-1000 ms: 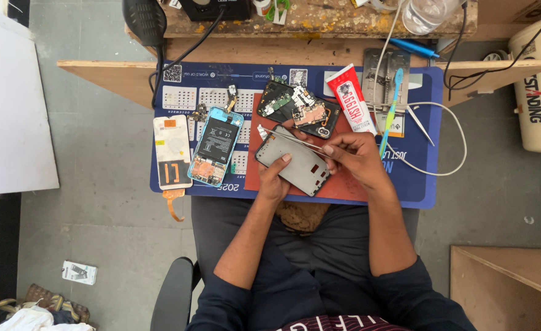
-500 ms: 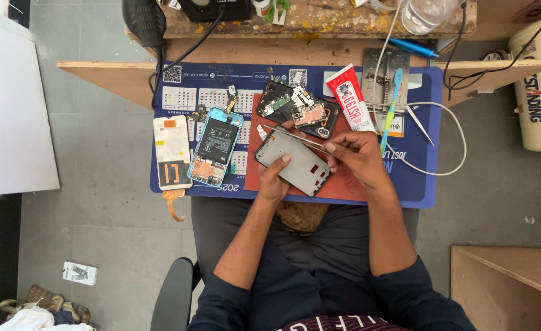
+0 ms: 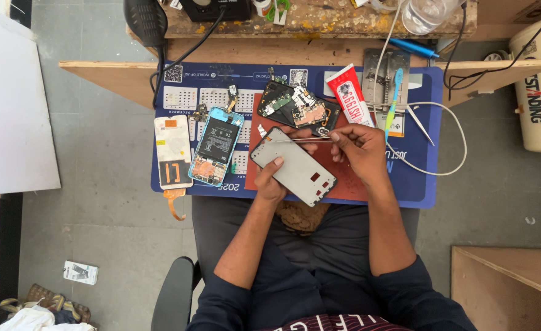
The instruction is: The person uses tweezers to remove small components from a disassembled smartphone frame. They then handle a separate phone battery and place it on the work mat. The person continues to manipulate the phone frame and internal parts throughout the clip.
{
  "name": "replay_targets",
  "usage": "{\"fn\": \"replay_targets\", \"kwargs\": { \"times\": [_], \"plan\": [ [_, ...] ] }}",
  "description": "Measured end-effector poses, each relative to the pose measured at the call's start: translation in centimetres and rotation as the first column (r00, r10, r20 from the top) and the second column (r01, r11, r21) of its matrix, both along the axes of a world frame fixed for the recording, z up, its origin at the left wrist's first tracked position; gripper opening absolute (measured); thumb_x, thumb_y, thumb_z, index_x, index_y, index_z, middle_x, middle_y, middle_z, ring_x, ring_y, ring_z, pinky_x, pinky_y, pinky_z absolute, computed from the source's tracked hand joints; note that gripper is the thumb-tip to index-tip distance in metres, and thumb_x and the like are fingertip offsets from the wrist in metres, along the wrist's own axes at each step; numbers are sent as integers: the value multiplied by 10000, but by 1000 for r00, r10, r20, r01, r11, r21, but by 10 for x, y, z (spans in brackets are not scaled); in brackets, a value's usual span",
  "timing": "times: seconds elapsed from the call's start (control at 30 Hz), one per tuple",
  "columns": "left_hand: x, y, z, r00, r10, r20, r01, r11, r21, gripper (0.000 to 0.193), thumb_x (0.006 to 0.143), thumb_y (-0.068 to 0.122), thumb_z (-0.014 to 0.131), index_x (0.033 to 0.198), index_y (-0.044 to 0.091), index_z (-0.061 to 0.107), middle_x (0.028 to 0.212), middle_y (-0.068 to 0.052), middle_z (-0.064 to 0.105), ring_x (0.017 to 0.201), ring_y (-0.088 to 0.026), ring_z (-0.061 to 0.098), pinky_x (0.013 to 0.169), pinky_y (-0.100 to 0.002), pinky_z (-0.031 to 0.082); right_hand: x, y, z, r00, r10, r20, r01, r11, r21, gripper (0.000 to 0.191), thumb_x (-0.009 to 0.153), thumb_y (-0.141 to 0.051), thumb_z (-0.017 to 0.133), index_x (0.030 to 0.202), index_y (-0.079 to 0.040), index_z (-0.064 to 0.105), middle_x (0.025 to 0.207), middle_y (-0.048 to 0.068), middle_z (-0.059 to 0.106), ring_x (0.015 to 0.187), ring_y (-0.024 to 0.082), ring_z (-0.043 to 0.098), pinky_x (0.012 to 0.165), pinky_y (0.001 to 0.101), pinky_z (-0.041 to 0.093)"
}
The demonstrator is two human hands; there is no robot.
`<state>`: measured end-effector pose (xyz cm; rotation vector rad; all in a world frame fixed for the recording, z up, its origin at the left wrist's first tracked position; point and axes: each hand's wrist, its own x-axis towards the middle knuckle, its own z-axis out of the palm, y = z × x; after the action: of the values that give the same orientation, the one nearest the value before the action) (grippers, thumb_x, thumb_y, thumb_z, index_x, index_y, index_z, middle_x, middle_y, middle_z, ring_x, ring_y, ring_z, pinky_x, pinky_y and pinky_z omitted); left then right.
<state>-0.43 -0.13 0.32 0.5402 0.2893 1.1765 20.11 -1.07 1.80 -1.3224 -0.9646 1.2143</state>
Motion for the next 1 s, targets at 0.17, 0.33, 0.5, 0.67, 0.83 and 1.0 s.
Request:
{"fn": "replay_targets", "kwargs": {
  "times": [0.17,0.33,0.5,0.67,0.83,1.0],
  "plan": [
    [-1,-1,-3,999,31,-20,-31,1000,5,688,885,247,627,1467,-44,404,1329,-272,583,1187,-362,664,1042,-476,561,-1,0,0,998,51,20,-51,999,-16,116,974,-12,692,1052,67,724,736,75,700,591,90,641,532,222,524],
    [0,-1,-3,998,45,-47,-45,999,2,701,883,253,628,1472,-50,400,1314,-266,589,1163,-348,666,981,-467,584,1,-1,-1,994,102,41,-100,994,-42,136,967,-4,685,1075,66,730,768,86,719,618,92,662,556,226,548],
    [-1,-2,-6,999,39,-16,-39,999,4,685,888,238,617,1477,-31,396,1291,-252,596,1146,-349,667,954,-468,589,1,-3,1,990,121,74,-118,992,-43,147,957,-2,702,1085,60,737,809,92,740,678,96,688,605,230,576],
    [-1,-3,-10,999,39,15,-39,999,-16,681,904,214,610,1500,-40,401,1251,-240,620,1150,-373,672,977,-460,579,8,-3,7,984,81,159,-87,996,33,254,940,-3,724,1190,40,722,857,81,733,714,100,683,616,225,552],
    [-3,-2,-11,998,70,7,-70,997,-30,686,896,195,622,1503,-36,401,1247,-230,620,1146,-374,672,963,-475,582,12,0,8,996,-61,71,51,989,138,262,970,27,697,1230,57,687,933,97,732,814,111,707,662,230,568],
    [-1,-3,-11,995,94,25,-93,995,-22,686,904,185,627,1513,-28,394,1254,-229,617,1149,-374,672,983,-482,583,12,-2,3,998,-63,9,60,979,194,263,938,86,719,1198,79,683,1014,119,722,897,123,700,817,247,602]
  ]
}}
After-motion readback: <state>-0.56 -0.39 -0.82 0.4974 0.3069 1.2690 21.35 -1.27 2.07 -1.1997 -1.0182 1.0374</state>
